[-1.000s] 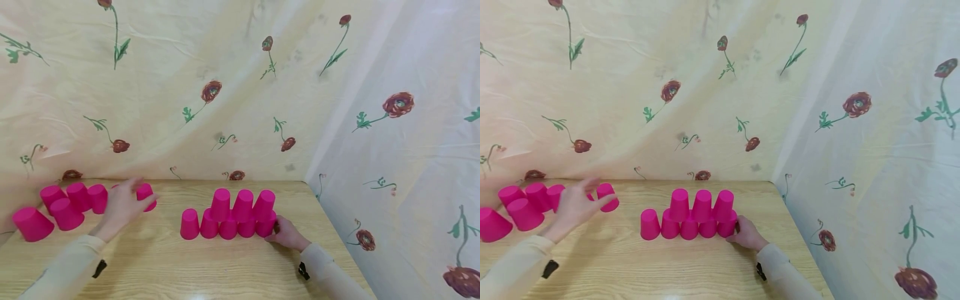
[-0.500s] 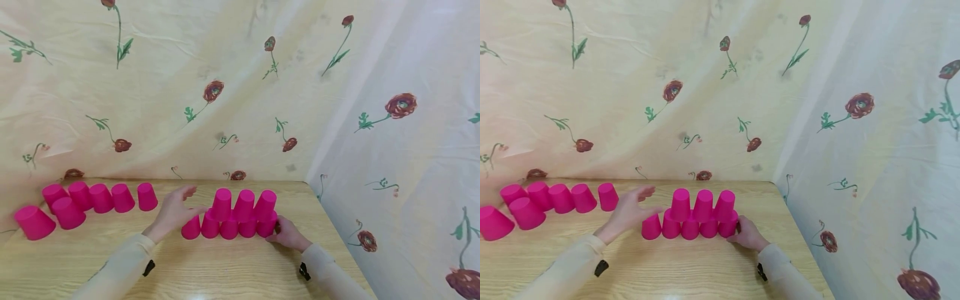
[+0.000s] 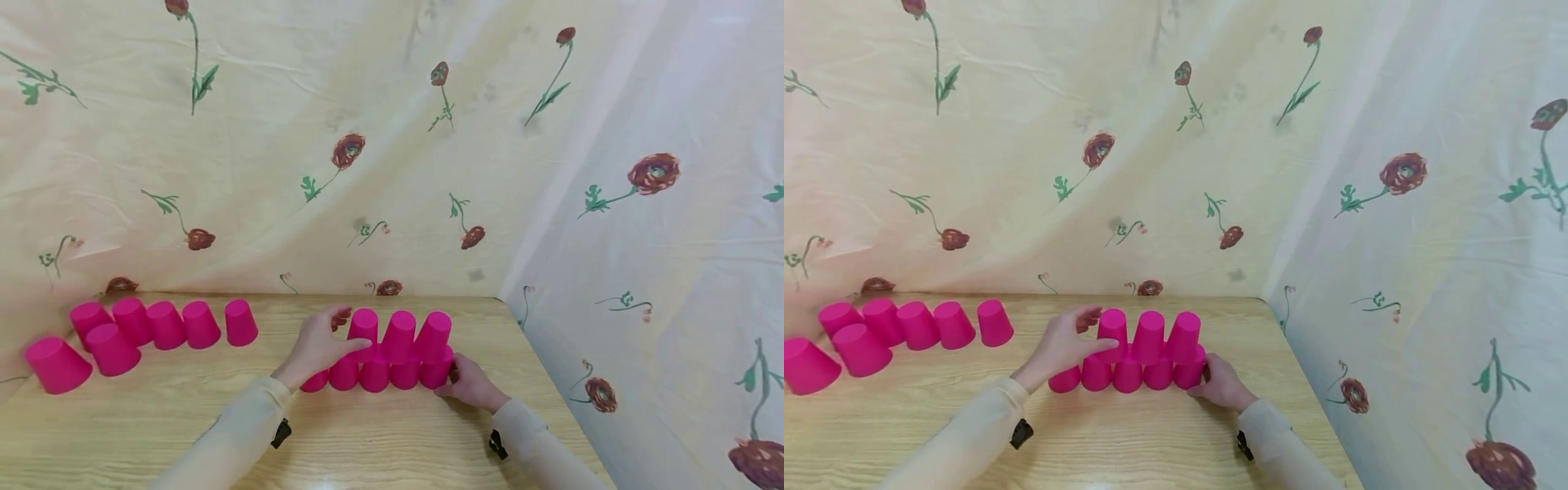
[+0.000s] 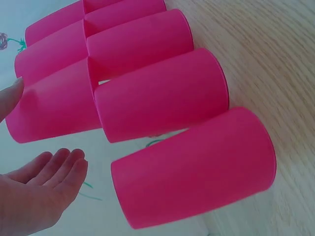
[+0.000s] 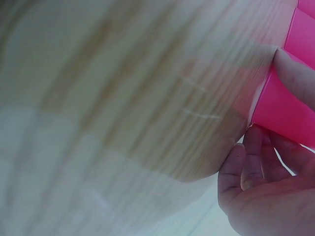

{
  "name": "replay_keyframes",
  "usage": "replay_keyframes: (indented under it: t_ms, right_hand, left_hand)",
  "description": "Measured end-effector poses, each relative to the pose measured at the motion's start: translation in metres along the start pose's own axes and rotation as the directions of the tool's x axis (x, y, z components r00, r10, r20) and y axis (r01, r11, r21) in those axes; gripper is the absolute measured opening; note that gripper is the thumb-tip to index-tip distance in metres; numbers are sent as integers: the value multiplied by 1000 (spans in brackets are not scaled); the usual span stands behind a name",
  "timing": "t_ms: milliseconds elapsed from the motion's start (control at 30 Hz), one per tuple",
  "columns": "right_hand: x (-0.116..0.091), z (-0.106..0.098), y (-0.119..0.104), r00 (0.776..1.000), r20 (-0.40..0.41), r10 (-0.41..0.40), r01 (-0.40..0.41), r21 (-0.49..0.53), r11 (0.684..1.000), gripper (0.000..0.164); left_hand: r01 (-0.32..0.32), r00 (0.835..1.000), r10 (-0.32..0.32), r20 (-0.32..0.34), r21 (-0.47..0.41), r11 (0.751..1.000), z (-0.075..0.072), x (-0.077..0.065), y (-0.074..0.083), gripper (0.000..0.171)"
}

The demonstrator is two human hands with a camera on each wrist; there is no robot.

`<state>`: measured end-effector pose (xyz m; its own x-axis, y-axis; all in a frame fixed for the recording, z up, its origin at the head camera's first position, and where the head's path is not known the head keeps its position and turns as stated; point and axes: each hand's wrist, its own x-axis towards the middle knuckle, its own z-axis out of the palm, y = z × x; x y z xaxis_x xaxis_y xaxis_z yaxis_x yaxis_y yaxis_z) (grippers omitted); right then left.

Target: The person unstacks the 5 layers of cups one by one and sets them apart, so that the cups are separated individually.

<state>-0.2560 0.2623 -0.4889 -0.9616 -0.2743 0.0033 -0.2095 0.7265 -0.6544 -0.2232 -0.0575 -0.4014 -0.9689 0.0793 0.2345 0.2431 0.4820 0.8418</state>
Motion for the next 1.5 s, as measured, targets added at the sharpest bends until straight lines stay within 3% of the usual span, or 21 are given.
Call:
replay_keyframes:
  t_ms: [267, 500, 667, 1100, 1333, 1500]
  right_hand:
    - [2, 1, 2, 1000, 7, -22, 22, -7, 1000, 52]
    - [3, 1, 3, 999, 12, -31, 31, 6, 999, 52]
    - [1, 0, 2, 999, 6, -32, 32, 9, 999, 52]
    - [-1, 1, 3, 1000, 3, 1, -1, -4, 1000, 52]
    - [-1, 1, 2, 1000, 6, 2, -2, 2, 1000, 52]
    - [0, 0, 1, 1000, 4, 13, -13, 5, 1000, 52]
  left_hand:
    - [-44, 999, 44, -23, -15, 999, 10, 3, -3, 58]
    - [-20, 999, 19, -26, -45, 999, 3, 0, 2, 57]
    - [-32, 999, 29, -41, -67, 997, -13, -4, 2, 57]
    - [-46, 989, 47, -137, 5, 999, -68, -12, -16, 64]
    - [-60, 975, 77, -210, 85, 995, -94, -23, -33, 61]
    - [-9, 965, 45, -260, 137, 990, -111, -34, -50, 64]
